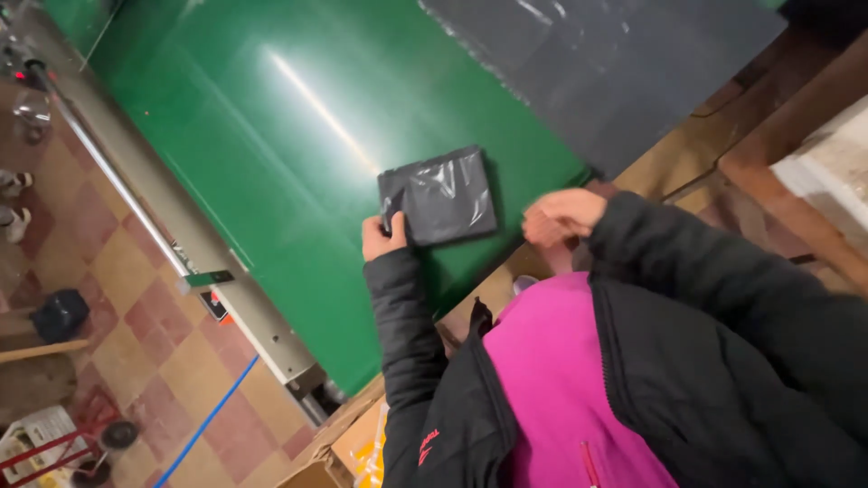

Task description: The person folds black plastic bags on a green table and inserts them into yellow plastic sleeves.

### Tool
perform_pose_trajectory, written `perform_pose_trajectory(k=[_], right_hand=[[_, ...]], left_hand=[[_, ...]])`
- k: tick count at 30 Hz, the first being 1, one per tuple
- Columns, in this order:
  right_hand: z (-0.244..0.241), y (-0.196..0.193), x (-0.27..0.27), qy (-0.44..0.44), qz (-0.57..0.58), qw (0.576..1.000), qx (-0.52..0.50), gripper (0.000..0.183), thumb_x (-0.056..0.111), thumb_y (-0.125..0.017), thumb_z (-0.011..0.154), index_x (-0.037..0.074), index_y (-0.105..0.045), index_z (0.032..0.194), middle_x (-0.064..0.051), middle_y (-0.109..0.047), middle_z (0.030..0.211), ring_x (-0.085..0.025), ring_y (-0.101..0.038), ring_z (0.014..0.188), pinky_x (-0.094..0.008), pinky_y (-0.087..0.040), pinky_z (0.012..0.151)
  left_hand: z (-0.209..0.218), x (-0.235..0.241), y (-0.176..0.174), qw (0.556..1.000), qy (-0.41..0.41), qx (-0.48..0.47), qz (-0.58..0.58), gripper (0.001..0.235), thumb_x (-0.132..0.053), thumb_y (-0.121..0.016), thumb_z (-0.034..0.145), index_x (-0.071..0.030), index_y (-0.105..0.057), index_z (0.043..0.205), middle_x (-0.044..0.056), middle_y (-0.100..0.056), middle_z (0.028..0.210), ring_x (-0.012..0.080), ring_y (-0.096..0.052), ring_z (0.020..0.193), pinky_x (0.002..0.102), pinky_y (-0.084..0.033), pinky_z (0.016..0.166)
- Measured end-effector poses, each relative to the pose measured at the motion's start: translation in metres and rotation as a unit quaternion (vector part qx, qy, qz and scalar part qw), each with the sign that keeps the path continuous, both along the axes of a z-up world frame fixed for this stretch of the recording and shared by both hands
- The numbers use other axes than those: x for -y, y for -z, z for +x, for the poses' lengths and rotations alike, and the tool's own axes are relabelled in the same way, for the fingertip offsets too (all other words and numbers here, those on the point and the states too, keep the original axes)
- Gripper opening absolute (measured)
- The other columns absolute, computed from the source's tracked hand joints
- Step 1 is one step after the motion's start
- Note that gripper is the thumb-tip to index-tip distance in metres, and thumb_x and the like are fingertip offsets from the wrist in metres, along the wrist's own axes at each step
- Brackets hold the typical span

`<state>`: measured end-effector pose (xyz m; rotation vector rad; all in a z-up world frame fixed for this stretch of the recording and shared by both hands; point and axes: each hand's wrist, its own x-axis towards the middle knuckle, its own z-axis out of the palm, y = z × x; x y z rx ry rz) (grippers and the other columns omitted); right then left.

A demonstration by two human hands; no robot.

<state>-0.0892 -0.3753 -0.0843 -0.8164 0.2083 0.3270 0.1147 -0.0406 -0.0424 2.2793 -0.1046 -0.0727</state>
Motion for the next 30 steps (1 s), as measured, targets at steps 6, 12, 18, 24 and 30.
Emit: perform_pose_trajectory(k=[6, 12, 18, 24, 30], right_hand=[[-0.076, 0.108, 0.133, -0.003, -0.346, 0.931, -0.117, 0.036, 0.003, -0.051, 0.091, -0.007, -0.071, 0.120, -0.023, -0.076, 0.110, -0.033, -0.074, 0.094, -0.041, -0.059, 0.081], [-0.082, 0.079, 0.169, 0.226, -0.318, 0.919, -0.045, 0.032, -0.003, -0.054, 0.087, 0.000, -0.074, 0.112, -0.015, -0.076, 0.098, -0.028, -0.073, 0.085, -0.036, -0.060, 0.076], [-0.053, -0.041, 0.234, 0.324, -0.635, 0.691, 0.118, 0.039, -0.001, -0.066, 0.087, -0.005, -0.059, 0.125, -0.025, -0.067, 0.105, -0.040, -0.066, 0.096, -0.043, -0.053, 0.089], [0.023, -0.107, 0.365, 0.266, -0.526, 0.770, 0.244, 0.045, 0.007, -0.068, 0.095, -0.003, -0.055, 0.137, -0.022, -0.068, 0.117, -0.035, -0.066, 0.110, -0.040, -0.053, 0.100], [0.223, -0.062, 0.426, -0.029, -0.678, 0.728, 0.104, 0.062, 0.045, -0.084, 0.080, 0.001, -0.069, 0.120, -0.010, -0.075, 0.090, -0.024, -0.071, 0.079, -0.039, -0.055, 0.073]], left_hand=[[-0.085, 0.160, -0.108, 0.893, 0.292, 0.309, 0.149, 0.098, -0.048, -0.092, 0.053, -0.002, -0.057, 0.132, 0.024, -0.054, 0.139, 0.0461, -0.045, 0.134, 0.064, -0.036, 0.109], [-0.109, 0.296, -0.071, 0.781, 0.428, 0.398, 0.221, 0.069, -0.026, -0.083, 0.082, -0.015, -0.056, 0.144, 0.004, -0.050, 0.159, 0.0245, -0.036, 0.155, 0.059, -0.035, 0.119], [-0.085, 0.323, -0.120, 0.805, 0.574, 0.150, -0.023, 0.055, -0.016, -0.082, 0.070, -0.005, -0.062, 0.120, 0.015, -0.065, 0.134, 0.0357, -0.064, 0.115, 0.046, -0.052, 0.102], [-0.036, 0.313, -0.100, 0.923, 0.326, 0.012, -0.206, 0.017, -0.006, -0.073, 0.087, -0.005, -0.070, 0.104, 0.015, -0.072, 0.096, 0.0266, -0.072, 0.090, 0.034, -0.057, 0.085], [0.079, 0.337, -0.021, 0.934, 0.078, 0.024, -0.349, 0.024, -0.014, -0.068, 0.099, 0.000, -0.070, 0.118, 0.019, -0.075, 0.110, 0.0280, -0.070, 0.100, 0.038, -0.054, 0.092]])
